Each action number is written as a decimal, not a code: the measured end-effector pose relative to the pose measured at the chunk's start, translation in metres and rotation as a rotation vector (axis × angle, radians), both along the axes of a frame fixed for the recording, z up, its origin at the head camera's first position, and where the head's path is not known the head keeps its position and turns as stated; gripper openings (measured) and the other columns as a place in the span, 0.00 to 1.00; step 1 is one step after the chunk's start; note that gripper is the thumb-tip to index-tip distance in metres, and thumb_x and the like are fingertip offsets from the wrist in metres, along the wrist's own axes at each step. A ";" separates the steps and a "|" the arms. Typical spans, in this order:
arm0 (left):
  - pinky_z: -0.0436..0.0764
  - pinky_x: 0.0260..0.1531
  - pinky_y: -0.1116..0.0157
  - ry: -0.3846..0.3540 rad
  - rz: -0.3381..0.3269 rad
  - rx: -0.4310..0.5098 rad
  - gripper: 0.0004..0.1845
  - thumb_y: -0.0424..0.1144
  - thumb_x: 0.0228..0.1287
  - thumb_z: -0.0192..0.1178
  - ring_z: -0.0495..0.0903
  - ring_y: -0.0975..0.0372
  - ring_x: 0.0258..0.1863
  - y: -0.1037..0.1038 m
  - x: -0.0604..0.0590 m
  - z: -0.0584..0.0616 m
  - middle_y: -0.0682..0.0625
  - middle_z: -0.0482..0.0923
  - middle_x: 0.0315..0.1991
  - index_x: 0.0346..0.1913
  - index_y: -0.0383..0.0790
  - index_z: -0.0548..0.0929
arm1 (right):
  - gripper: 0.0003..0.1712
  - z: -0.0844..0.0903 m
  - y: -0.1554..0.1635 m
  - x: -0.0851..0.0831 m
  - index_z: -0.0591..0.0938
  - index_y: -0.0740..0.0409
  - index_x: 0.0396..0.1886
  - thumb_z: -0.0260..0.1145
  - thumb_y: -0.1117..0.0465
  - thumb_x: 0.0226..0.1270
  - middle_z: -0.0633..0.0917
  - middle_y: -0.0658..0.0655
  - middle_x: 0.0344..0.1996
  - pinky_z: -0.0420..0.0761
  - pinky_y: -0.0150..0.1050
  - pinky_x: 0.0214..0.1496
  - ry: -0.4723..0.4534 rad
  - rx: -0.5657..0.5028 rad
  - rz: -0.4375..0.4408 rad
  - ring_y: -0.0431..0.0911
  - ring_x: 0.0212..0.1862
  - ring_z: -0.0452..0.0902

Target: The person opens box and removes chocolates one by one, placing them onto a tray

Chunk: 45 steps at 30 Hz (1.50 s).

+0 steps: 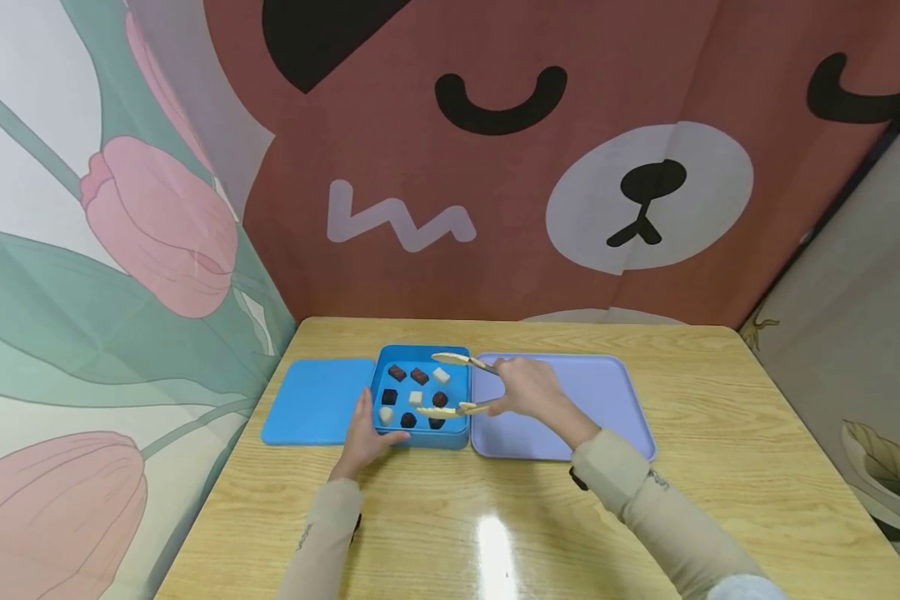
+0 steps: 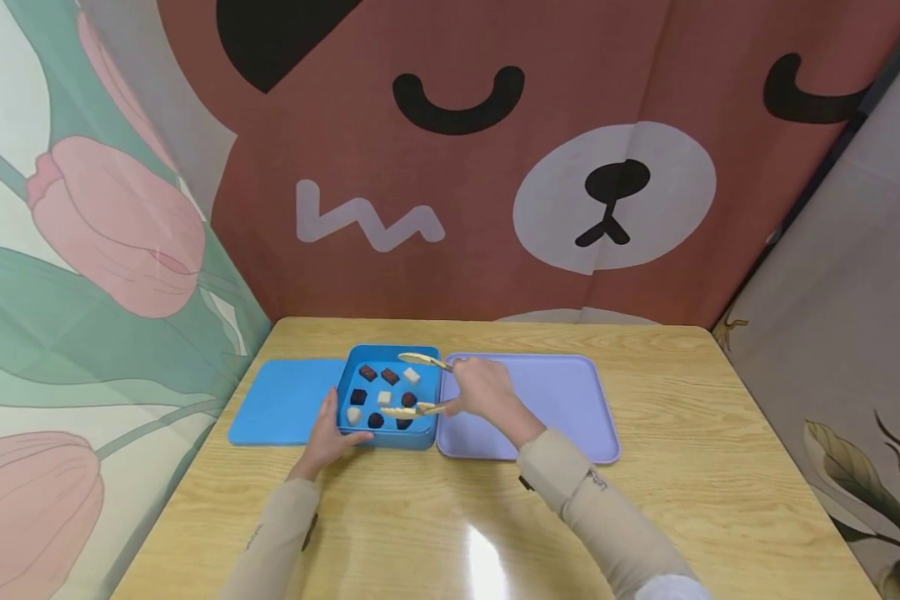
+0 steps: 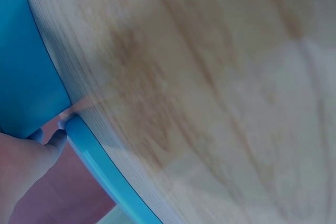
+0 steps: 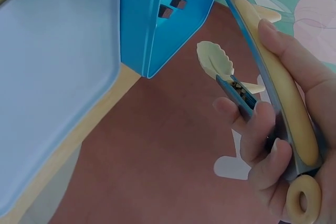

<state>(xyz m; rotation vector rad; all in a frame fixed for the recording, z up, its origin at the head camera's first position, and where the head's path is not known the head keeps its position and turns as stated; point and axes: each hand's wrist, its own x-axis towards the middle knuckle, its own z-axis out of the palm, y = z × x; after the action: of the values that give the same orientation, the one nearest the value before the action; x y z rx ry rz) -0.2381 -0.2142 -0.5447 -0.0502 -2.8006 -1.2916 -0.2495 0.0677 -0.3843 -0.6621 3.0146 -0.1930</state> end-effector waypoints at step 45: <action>0.52 0.59 0.47 0.041 -0.010 -0.010 0.63 0.53 0.39 0.71 0.42 0.42 0.65 0.000 0.001 0.001 0.33 0.38 0.68 0.68 0.27 0.40 | 0.20 0.013 -0.020 -0.006 0.74 0.53 0.20 0.74 0.46 0.41 0.75 0.49 0.19 0.74 0.34 0.15 -0.240 0.135 0.052 0.43 0.12 0.73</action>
<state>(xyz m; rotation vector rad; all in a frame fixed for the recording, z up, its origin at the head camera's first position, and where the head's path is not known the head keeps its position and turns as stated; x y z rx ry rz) -0.2375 -0.2145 -0.5440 -0.0900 -2.7767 -1.2634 -0.2558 0.0477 -0.3711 -0.6528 2.7495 -0.0601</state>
